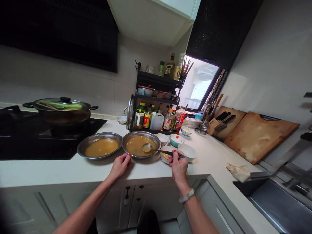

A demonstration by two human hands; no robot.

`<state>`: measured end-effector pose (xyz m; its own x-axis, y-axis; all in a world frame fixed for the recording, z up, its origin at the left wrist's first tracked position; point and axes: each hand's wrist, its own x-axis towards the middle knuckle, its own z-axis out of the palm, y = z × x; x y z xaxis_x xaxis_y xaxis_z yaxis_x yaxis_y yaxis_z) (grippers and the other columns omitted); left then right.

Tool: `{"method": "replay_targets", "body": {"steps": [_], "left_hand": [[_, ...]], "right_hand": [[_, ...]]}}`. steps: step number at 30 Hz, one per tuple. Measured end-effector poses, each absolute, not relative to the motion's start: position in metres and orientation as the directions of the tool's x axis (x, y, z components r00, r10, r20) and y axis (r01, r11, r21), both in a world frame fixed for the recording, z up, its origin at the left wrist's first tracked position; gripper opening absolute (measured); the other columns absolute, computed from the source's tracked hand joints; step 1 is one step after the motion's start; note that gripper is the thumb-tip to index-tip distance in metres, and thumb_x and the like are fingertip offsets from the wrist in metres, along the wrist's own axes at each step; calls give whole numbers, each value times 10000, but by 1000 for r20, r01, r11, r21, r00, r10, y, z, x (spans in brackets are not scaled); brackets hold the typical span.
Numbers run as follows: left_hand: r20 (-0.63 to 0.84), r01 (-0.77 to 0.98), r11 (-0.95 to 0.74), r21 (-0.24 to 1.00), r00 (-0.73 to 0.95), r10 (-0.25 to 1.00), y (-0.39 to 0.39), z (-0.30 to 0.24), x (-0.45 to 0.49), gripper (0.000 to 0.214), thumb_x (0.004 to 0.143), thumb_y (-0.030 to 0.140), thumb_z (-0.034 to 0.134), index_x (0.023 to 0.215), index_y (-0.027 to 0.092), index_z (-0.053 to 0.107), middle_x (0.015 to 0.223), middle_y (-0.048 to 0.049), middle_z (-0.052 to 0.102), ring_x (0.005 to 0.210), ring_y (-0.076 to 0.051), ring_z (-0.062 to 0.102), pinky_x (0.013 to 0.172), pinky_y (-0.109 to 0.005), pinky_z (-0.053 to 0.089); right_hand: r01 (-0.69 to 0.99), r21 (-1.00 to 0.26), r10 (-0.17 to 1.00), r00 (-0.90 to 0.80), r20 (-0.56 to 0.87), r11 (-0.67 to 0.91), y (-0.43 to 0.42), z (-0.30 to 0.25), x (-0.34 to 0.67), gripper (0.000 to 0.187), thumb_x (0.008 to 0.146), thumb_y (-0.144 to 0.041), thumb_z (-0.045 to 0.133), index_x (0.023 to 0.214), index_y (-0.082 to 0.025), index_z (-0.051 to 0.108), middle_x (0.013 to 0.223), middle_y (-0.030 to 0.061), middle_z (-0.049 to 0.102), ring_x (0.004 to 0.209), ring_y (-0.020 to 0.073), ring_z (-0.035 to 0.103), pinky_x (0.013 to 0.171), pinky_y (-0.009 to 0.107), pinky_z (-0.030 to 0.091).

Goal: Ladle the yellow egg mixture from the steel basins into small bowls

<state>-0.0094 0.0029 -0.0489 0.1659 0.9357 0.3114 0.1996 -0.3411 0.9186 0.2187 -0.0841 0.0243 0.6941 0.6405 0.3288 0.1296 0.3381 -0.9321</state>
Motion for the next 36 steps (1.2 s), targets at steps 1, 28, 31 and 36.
{"method": "replay_targets", "body": {"steps": [1, 28, 31, 36], "left_hand": [[313, 201, -343, 918, 165, 935, 3, -48, -10, 403, 817, 493, 404, 567, 187, 480, 493, 17, 497, 490, -124, 423, 505, -234, 316], [331, 201, -364, 909, 179, 926, 7, -53, -8, 416, 826, 490, 390, 552, 187, 467, 495, 21, 492, 495, -120, 418, 518, -232, 317], [332, 199, -365, 910, 178, 926, 6, -53, -8, 412, 826, 486, 391, 555, 187, 471, 495, 20, 499, 493, -121, 423, 517, -232, 319], [330, 201, -361, 911, 171, 928, 6, -52, -8, 414, 823, 491, 394, 556, 185, 477, 494, 20, 496, 492, -121, 425, 511, -231, 319]], "right_hand": [[134, -931, 636, 697, 332, 338, -85, 25, 220, 305, 701, -440, 620, 820, -161, 593, 496, -5, 585, 384, 119, 463, 318, 211, 358], [353, -882, 450, 763, 464, 311, -147, 41, 282, 314, 742, -451, 623, 828, -150, 603, 514, -16, 573, 397, 102, 492, 335, 183, 372], [556, -800, 468, 659, 589, 225, -155, 30, 286, 343, 810, -477, 556, 891, -149, 615, 511, -12, 558, 458, 138, 554, 387, 212, 422], [815, -503, 492, 324, 808, 288, -164, 18, 289, 231, 869, -354, 520, 954, -176, 640, 748, 34, 632, 630, 148, 620, 567, 261, 507]]}}
